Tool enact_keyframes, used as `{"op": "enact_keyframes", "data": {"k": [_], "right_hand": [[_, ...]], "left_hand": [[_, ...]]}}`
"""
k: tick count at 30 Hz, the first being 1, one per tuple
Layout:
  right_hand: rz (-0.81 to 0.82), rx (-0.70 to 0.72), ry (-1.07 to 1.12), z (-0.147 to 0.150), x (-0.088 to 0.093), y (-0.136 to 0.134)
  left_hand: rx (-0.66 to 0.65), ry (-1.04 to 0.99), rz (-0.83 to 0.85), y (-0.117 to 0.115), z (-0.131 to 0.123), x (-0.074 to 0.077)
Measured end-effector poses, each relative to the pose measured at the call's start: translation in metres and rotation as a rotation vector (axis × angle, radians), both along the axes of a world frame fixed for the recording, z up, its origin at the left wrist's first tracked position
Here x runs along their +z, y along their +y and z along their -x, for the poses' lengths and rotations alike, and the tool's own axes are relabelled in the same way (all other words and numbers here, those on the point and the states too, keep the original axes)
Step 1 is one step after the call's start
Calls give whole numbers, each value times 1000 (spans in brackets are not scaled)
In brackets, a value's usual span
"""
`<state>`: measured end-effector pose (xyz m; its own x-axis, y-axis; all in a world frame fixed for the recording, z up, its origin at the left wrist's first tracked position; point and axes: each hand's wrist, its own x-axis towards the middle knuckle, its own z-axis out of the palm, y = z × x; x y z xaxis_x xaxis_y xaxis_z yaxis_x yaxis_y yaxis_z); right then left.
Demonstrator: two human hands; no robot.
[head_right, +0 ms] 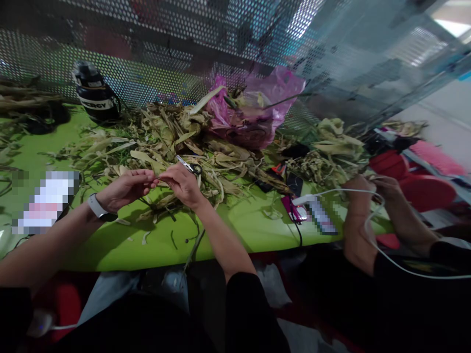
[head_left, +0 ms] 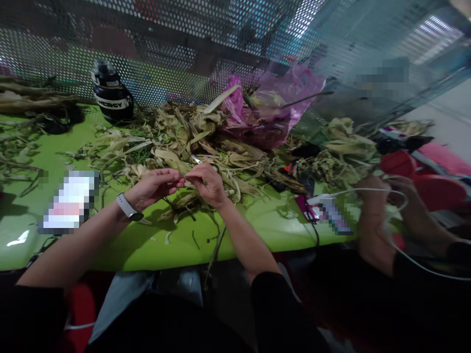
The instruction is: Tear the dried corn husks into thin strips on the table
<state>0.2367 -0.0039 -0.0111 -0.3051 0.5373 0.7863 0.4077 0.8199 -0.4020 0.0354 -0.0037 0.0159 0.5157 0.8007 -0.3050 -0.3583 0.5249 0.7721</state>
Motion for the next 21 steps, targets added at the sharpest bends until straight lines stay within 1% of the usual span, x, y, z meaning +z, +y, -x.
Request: {"op": "enact_keyframes", "data": {"k": [6,9,16,21], "right_hand": [[-58,-3,-11,2,-3,-1],[-34,-45,-19,5,-6,-2],[187,-124,116,15,-11,-8],[409,-63,280,19,-17,-7]], "left_hand": [[-14,-29,12,0,1,-2],[18,-3,-13,-1,-1,-2],[118,48,-181,-8,-8,-6],[129,67,-272,-10,-9,-8]]}}
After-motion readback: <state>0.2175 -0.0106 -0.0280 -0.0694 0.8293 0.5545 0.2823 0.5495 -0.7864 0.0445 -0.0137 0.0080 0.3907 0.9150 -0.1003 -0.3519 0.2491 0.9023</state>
